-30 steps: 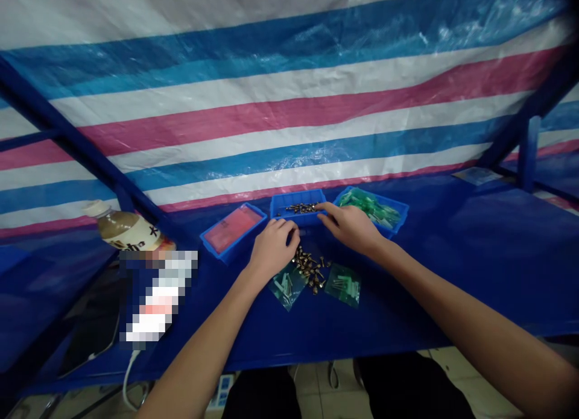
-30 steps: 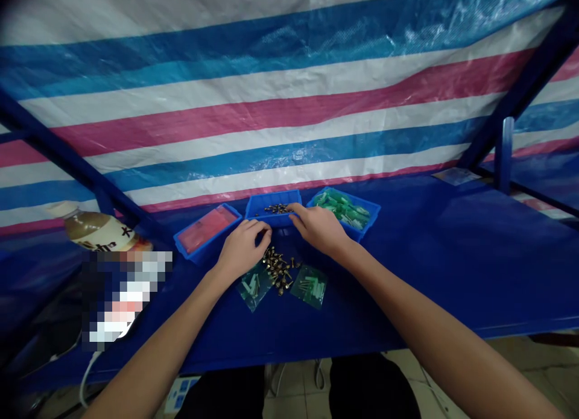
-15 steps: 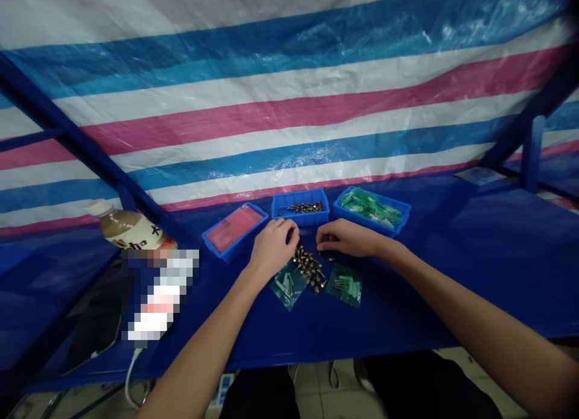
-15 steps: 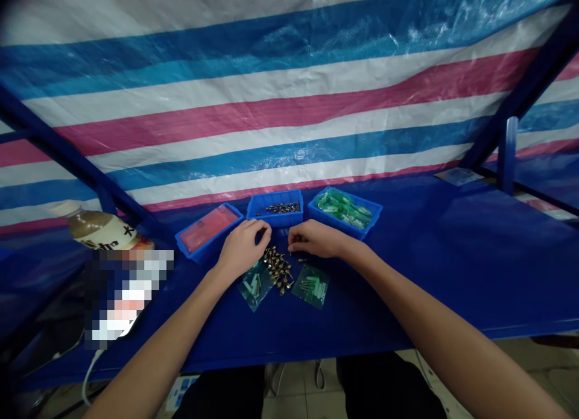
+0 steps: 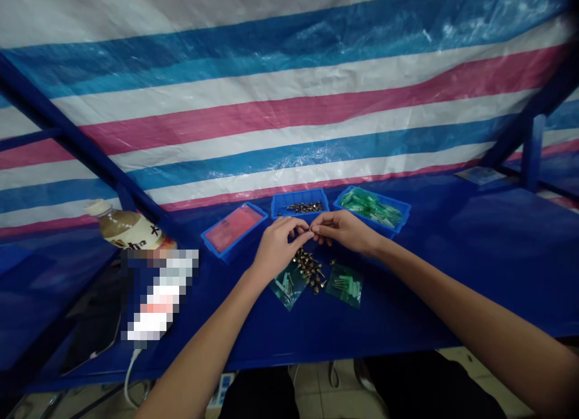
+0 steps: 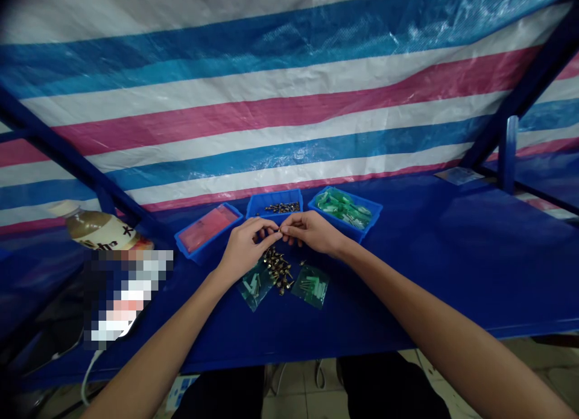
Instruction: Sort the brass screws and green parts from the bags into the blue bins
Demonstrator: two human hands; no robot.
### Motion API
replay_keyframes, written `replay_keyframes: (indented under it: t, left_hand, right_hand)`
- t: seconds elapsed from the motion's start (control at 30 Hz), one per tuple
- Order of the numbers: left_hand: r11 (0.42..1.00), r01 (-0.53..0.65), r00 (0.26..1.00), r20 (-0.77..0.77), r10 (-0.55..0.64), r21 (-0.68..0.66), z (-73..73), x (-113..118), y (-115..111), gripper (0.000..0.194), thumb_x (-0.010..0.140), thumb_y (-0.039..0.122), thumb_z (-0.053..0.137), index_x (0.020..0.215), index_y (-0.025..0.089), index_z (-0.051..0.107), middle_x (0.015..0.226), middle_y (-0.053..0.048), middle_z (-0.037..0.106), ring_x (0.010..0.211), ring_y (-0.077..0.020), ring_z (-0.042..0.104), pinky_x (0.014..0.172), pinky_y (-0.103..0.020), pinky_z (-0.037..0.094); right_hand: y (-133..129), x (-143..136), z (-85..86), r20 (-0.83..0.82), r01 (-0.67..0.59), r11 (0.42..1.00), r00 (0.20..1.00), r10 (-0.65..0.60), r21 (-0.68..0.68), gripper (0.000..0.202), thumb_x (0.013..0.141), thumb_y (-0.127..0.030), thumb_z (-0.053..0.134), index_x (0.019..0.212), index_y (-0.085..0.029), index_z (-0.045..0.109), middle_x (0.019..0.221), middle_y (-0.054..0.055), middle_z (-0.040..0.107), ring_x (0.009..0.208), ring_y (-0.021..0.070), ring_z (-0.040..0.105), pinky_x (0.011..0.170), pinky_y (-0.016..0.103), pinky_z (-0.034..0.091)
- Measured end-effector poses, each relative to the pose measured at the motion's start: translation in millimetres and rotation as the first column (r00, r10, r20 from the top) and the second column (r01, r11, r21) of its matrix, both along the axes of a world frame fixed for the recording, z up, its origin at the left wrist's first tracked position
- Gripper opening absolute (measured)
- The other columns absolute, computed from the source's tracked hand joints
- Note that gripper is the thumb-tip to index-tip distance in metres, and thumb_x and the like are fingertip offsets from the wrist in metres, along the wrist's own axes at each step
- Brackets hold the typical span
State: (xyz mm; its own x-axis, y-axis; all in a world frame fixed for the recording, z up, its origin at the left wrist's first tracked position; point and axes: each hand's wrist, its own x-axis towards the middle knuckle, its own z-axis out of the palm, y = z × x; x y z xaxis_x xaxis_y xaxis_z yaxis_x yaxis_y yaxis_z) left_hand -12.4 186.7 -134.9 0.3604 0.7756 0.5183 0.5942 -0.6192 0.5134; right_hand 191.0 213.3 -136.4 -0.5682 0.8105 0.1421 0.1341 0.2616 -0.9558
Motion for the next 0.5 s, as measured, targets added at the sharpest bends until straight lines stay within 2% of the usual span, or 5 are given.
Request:
replay_keyframes:
  t: [0.2, 0.3, 0.37, 0.5]
  left_hand:
    - [0.992, 0.015, 1.0, 0.002, -0.015, 0.127, -1.7, -1.4, -0.4, 0.015, 0.09, 0.034, 0.061, 0.097, 0.021, 0.067, 0.082, -0.001, 0.065, 0.075, -0.0141, 0.059, 0.067, -0.027, 0.048]
    - [0.983, -0.012, 0.999, -0.034, 0.018, 0.183, -1.0, -3.4, -0.7, 0.016, 0.091, 0.034, 0.06, 0.094, 0.02, 0.066, 0.08, -0.001, 0.064, 0.076, -0.0144, 0.06, 0.069, -0.027, 0.048]
    - [0.982, -0.042, 0.993, -0.097, 0.061, 0.187, -0.2, -4.6, -1.2, 0.017, 0.091, 0.035, 0.059, 0.092, 0.02, 0.066, 0.079, -0.001, 0.064, 0.077, -0.0151, 0.059, 0.072, -0.028, 0.048]
    - [0.987, -0.048, 0.975, -0.205, 0.08, 0.154, 0.2, -5.2, -2.7, 0.015, 0.091, 0.034, 0.059, 0.089, 0.021, 0.064, 0.082, -0.001, 0.064, 0.083, -0.0161, 0.06, 0.078, -0.03, 0.048]
  right_hand:
    - [-7.8, -10.9, -2.3, -0.027, 0.093, 0.995, 0.995, -0.094, -0.035, 0.03, 0.086, -0.047, 0.061, 0.083, -0.017, 0.063, 0.07, 0.002, 0.062, 0.057, 0.0111, 0.054, 0.049, 0.024, 0.043]
    - [-12.3, -14.3, 1.9, -0.016, 0.162, 0.987, 0.987, -0.162, -0.01, 0.034, 0.09, -0.049, 0.054, 0.08, -0.018, 0.06, 0.069, 0.002, 0.06, 0.054, 0.0113, 0.053, 0.046, 0.025, 0.042]
    - [-14.7, -14.3, 5.8, 0.033, 0.173, 0.979, 0.984, -0.177, 0.105, 0.033, 0.092, -0.047, 0.051, 0.08, -0.018, 0.061, 0.071, 0.003, 0.062, 0.058, 0.0124, 0.055, 0.051, 0.026, 0.044]
    - [-16.6, -10.6, 9.8, 0.195, 0.14, 0.92, 0.955, -0.223, 0.366, 0.02, 0.09, -0.035, 0.057, 0.084, -0.017, 0.065, 0.077, 0.003, 0.067, 0.067, 0.0137, 0.059, 0.062, 0.026, 0.043]
